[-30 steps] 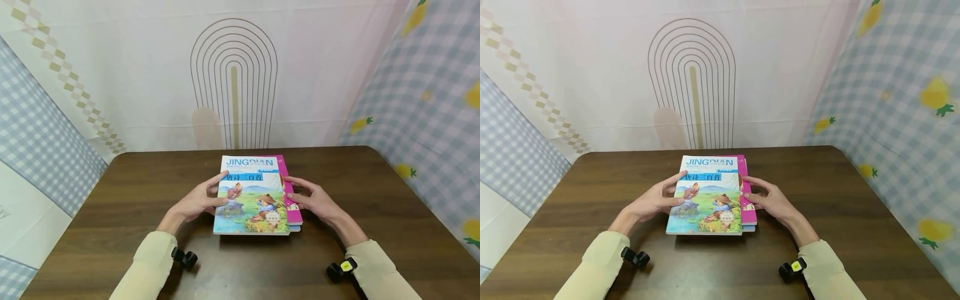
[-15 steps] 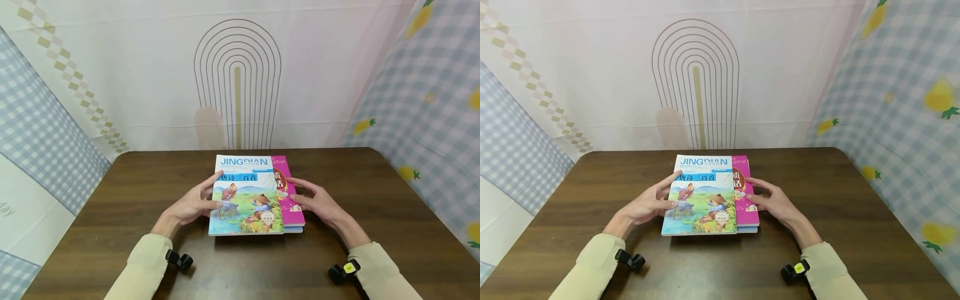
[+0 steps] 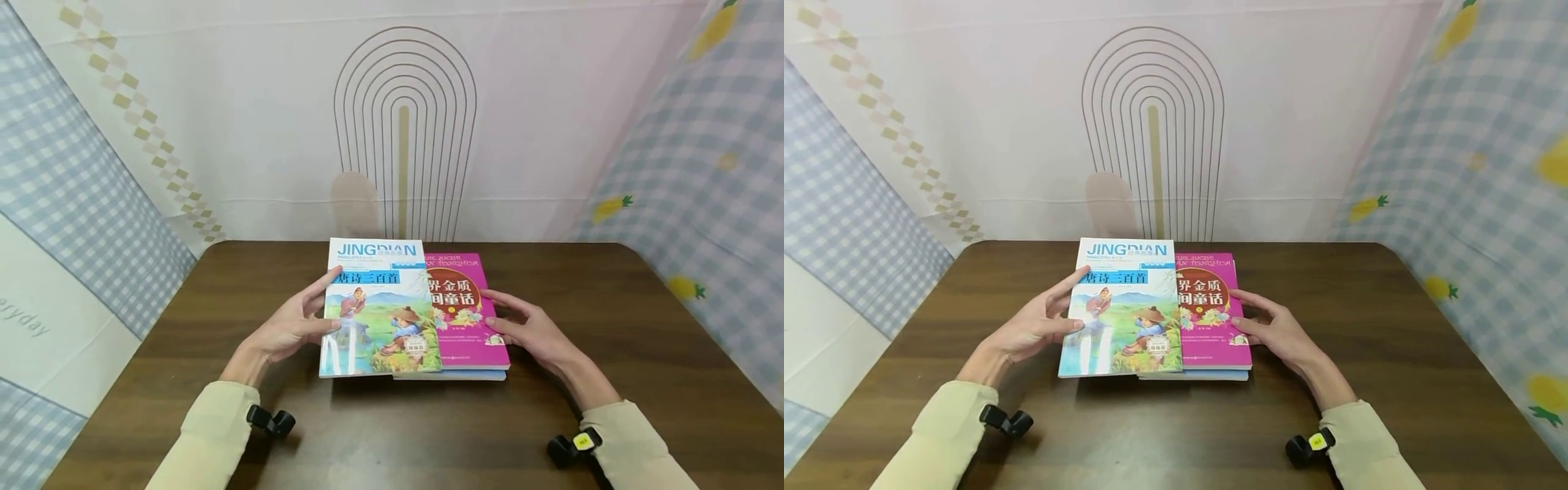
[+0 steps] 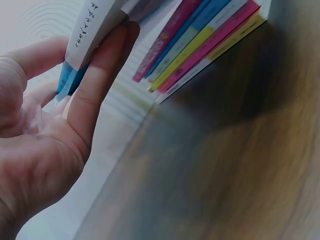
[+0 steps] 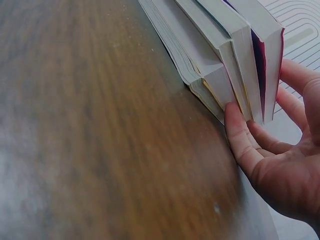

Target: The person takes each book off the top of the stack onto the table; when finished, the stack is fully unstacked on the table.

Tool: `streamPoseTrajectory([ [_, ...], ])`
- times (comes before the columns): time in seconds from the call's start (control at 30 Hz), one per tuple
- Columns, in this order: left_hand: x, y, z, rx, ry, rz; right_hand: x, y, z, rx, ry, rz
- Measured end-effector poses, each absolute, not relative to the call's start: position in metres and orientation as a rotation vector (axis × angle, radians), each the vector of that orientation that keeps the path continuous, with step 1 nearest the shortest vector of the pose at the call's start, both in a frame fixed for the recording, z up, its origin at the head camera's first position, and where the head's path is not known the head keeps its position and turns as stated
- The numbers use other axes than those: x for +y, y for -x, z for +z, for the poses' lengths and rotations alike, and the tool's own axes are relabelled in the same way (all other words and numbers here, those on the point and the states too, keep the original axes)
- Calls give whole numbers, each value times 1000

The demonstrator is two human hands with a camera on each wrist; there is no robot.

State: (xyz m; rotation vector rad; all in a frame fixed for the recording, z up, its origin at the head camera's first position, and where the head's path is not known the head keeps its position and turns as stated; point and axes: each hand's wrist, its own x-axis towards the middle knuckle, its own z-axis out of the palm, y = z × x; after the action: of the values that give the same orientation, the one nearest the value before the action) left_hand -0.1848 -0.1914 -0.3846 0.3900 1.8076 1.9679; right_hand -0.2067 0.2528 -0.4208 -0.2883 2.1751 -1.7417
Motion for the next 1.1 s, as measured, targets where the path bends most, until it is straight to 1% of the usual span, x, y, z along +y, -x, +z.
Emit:
streamPoseTrajectory([
  [0.57, -256, 177, -351, 2001, -361, 1949, 263, 210, -424, 2204, 260, -1701],
  [1.1, -316, 179, -379, 2071, -177, 1728, 266, 210, -423, 2205, 255, -1698],
])
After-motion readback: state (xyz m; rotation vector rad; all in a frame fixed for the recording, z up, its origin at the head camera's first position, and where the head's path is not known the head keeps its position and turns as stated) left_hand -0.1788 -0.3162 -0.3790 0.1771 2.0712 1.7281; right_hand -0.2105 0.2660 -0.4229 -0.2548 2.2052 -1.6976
